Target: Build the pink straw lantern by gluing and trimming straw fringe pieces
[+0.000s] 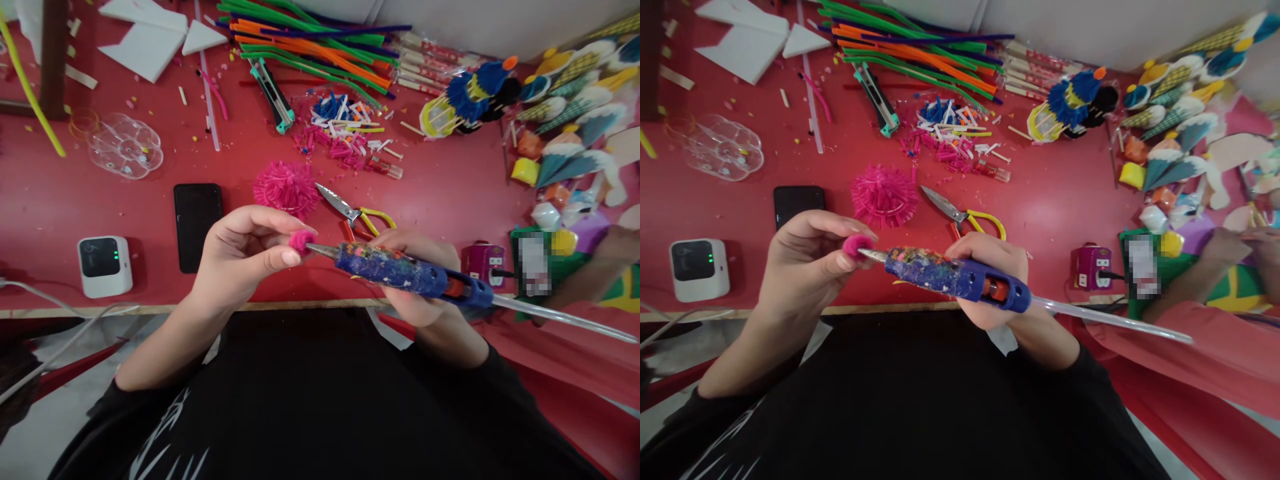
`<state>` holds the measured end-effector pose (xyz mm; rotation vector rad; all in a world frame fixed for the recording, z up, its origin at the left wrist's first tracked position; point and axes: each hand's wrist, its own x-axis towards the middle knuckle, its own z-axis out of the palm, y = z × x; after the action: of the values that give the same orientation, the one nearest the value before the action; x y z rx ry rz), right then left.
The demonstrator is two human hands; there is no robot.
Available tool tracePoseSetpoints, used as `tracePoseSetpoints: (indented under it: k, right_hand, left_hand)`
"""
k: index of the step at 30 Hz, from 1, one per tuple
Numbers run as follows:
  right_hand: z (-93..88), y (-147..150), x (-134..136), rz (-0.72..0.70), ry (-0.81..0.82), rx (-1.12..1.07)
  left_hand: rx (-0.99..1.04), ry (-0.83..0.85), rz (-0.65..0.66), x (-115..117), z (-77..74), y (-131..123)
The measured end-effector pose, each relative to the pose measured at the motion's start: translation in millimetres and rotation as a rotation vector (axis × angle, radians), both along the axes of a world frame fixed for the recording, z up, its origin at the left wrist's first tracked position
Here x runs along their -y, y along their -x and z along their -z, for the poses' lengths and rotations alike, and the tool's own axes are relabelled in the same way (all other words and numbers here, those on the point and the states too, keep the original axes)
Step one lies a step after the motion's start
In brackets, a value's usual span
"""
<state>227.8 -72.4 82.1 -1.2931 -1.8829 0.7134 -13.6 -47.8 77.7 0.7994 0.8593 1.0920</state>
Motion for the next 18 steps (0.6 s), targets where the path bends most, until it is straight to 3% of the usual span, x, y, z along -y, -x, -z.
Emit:
tracePoseSetpoints:
  k: [8, 18]
  right_hand:
    - [1.4, 2.0, -2.2, -0.023, -0.017, -0.18]
    - [0.2, 0.7, -2.3, -0.007, 0.001, -0.138]
  left_hand:
    - [0.073, -0.039, -0.014, -2.5, 6.5, -1.0]
    - [0.075, -0.055, 0.024, -6.0, 0.2, -2.0]
